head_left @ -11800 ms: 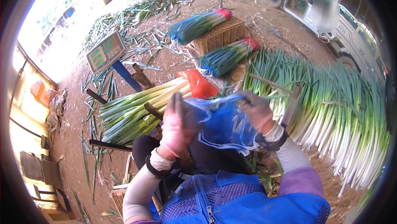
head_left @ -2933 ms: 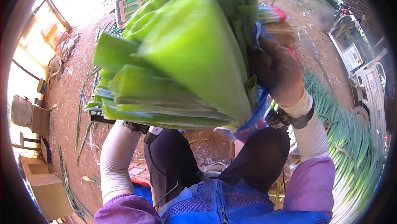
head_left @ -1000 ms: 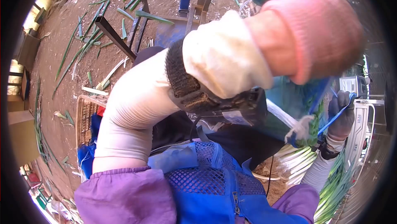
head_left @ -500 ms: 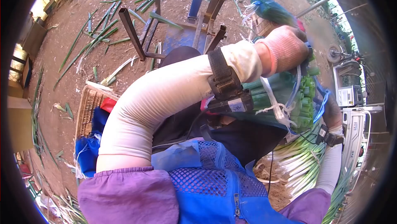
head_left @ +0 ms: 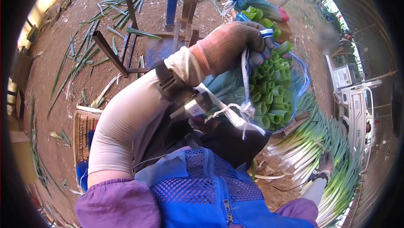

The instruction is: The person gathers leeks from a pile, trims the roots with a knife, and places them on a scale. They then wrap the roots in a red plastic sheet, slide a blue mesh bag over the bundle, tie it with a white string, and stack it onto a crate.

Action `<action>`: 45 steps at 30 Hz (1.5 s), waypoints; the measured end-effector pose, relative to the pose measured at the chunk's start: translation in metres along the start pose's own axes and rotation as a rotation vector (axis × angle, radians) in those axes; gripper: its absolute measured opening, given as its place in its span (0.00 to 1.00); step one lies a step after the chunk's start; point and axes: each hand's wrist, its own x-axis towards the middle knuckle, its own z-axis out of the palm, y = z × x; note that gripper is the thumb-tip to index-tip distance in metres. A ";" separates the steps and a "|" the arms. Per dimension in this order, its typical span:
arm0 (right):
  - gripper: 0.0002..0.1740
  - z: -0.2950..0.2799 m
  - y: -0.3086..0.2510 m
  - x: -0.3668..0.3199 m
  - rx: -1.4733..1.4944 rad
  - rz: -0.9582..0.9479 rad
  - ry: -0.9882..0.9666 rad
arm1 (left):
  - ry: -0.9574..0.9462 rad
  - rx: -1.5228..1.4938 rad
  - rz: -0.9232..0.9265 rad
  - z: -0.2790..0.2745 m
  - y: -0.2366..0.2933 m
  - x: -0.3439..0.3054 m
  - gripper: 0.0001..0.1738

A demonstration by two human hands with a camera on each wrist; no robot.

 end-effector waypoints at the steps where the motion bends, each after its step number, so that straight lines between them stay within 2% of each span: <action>1: 0.28 0.013 -0.003 -0.012 -0.333 -0.190 -0.085 | 0.012 -0.179 -0.150 0.007 0.007 0.003 0.08; 2: 0.27 0.040 -0.014 -0.028 -0.665 -0.381 -0.168 | -0.014 -0.002 0.091 0.014 -0.006 0.007 0.08; 3: 0.27 0.081 -0.029 -0.039 -0.689 -0.440 -0.230 | 0.002 0.172 0.334 0.021 -0.018 0.011 0.08; 4: 0.26 0.133 -0.049 -0.053 -0.714 -0.499 -0.292 | 0.002 -0.111 0.093 0.024 -0.007 0.012 0.08; 5: 0.25 0.202 -0.079 -0.091 -0.327 -0.250 -0.374 | 0.003 -0.390 -0.156 0.030 0.012 0.008 0.08; 6: 0.24 0.233 -0.088 -0.087 0.191 -0.043 -0.759 | 0.006 -0.662 -0.409 0.036 0.024 0.005 0.09; 7: 0.24 0.275 -0.102 -0.102 0.339 0.080 -0.924 | 0.026 -0.644 -0.432 0.040 0.025 0.003 0.10; 9: 0.22 0.342 -0.119 -0.133 0.259 0.027 -0.941 | 0.063 -0.655 -0.438 0.046 0.028 0.000 0.11; 11: 0.21 0.384 -0.126 -0.143 0.212 -0.038 -0.903 | 0.074 -0.595 -0.435 0.047 0.036 -0.001 0.12; 15: 0.19 0.398 -0.159 -0.138 0.267 -0.107 -0.879 | 0.217 -0.460 -0.327 0.045 0.031 -0.003 0.12; 18: 0.18 0.397 -0.183 -0.138 0.313 -0.142 -0.891 | 0.353 -0.458 -0.345 0.044 0.028 0.000 0.12; 19: 0.17 0.398 -0.183 -0.140 0.308 -0.149 -0.892 | 0.354 -0.525 -0.309 0.045 0.027 0.004 0.12; 22: 0.16 0.415 -0.167 -0.142 0.248 -0.150 -0.878 | 0.397 -0.474 -0.330 0.041 0.035 0.004 0.14; 24: 0.15 0.422 -0.160 -0.142 0.234 -0.144 -0.874 | 0.528 -0.514 -0.306 0.032 0.030 0.007 0.16; 26: 0.14 0.412 -0.164 -0.140 0.232 -0.154 -0.864 | 0.534 -0.669 -0.332 0.005 0.037 0.008 0.12; 28: 0.13 0.390 -0.189 -0.130 0.239 -0.187 -0.843 | 0.326 0.665 0.450 -0.026 0.049 0.032 0.06; 30: 0.12 0.368 -0.218 -0.121 0.255 -0.236 -0.820 | -0.033 1.160 0.770 -0.009 0.101 0.038 0.03; 31: 0.12 0.358 -0.232 -0.117 0.266 -0.276 -0.810 | 0.183 1.781 0.507 0.012 0.106 0.079 0.13; 33: 0.11 0.338 -0.254 -0.117 0.325 -0.344 -0.803 | 0.101 1.649 0.163 0.033 0.176 0.075 0.18; 35: 0.11 0.326 -0.265 -0.122 0.393 -0.375 -0.817 | 0.182 1.121 0.585 0.018 0.161 0.070 0.06; 37: 0.10 0.324 -0.258 -0.125 0.413 -0.349 -0.817 | -0.035 0.292 0.561 0.002 0.144 0.084 0.12; 40: 0.10 0.350 -0.199 -0.118 0.328 -0.223 -0.797 | 0.046 1.097 0.445 -0.011 0.100 0.044 0.04; 41: 0.10 0.366 -0.174 -0.122 0.298 -0.185 -0.790 | 0.017 1.000 0.382 -0.007 0.081 0.019 0.03; 42: 0.10 0.378 -0.154 -0.126 0.286 -0.148 -0.797 | 0.050 0.585 0.118 -0.011 0.042 0.001 0.04; 43: 0.10 0.382 -0.143 -0.131 0.293 -0.119 -0.813 | 0.363 -0.029 -0.539 0.004 0.048 -0.015 0.12; 45: 0.10 0.376 -0.150 -0.134 0.332 -0.073 -0.868 | 0.439 -0.107 -0.552 0.001 0.052 -0.038 0.15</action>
